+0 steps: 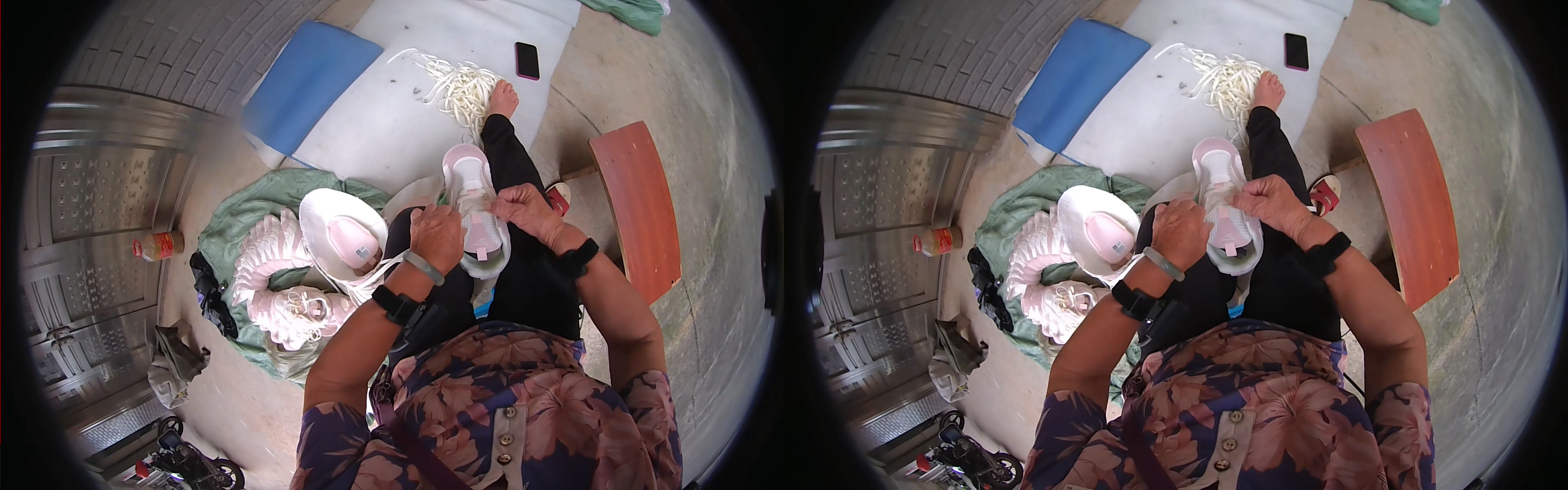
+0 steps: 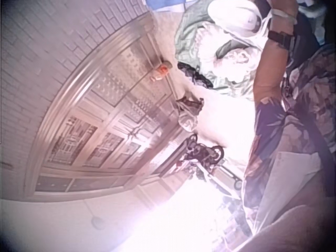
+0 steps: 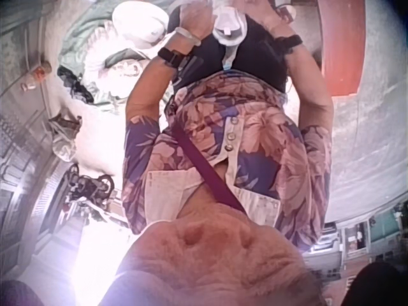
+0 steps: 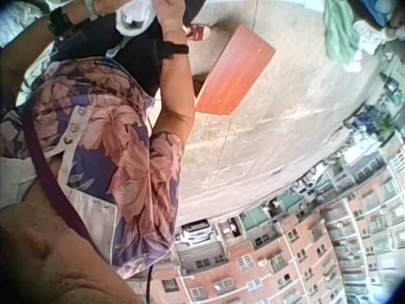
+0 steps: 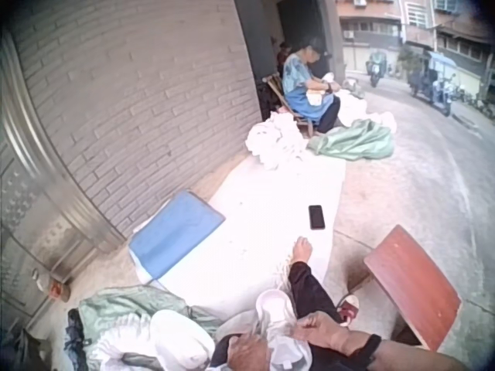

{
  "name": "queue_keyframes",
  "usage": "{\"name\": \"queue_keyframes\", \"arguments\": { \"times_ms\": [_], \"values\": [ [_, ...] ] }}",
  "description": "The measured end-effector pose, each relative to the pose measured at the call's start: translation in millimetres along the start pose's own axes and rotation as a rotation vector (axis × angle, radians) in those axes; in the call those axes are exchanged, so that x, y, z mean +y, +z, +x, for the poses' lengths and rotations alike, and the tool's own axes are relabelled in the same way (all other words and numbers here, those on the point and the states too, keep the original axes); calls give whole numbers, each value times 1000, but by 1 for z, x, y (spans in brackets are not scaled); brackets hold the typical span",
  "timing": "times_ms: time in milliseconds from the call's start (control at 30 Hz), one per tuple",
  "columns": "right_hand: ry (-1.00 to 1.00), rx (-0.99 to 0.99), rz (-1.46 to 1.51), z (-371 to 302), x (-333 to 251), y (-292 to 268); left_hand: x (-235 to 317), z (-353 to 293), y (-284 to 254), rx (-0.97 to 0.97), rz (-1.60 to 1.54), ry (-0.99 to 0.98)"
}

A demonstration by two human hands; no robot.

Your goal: Lacing up new white sneakers in an outdoor assembly area.

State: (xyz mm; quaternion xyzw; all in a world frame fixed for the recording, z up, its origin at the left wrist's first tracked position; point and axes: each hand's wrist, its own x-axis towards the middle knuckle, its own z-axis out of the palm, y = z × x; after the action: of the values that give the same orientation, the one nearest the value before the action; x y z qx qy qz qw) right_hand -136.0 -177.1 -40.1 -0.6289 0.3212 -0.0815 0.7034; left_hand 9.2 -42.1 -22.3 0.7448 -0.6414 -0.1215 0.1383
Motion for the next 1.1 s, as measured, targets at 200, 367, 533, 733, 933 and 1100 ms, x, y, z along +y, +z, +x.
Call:
{"name": "queue_keyframes", "arguments": {
  "times_ms": [200,367,533,733,933,1100],
  "values": [
    [123,312,-224,8,14,14,2,-2,-1,40,-32,3],
    [49,416,-426,10,11,21,3,-7,-7,174,-61,104],
    [23,426,-591,12,11,22,1,-23,-25,151,-20,127],
    [-2,313,-471,15,23,11,-26,-62,-74,207,95,130],
    [-190,135,-283,-25,17,-2,-47,-88,-74,166,241,49],
    [-619,169,-1019,-51,9,-24,-70,-96,-64,214,257,-31]
  ]
}}
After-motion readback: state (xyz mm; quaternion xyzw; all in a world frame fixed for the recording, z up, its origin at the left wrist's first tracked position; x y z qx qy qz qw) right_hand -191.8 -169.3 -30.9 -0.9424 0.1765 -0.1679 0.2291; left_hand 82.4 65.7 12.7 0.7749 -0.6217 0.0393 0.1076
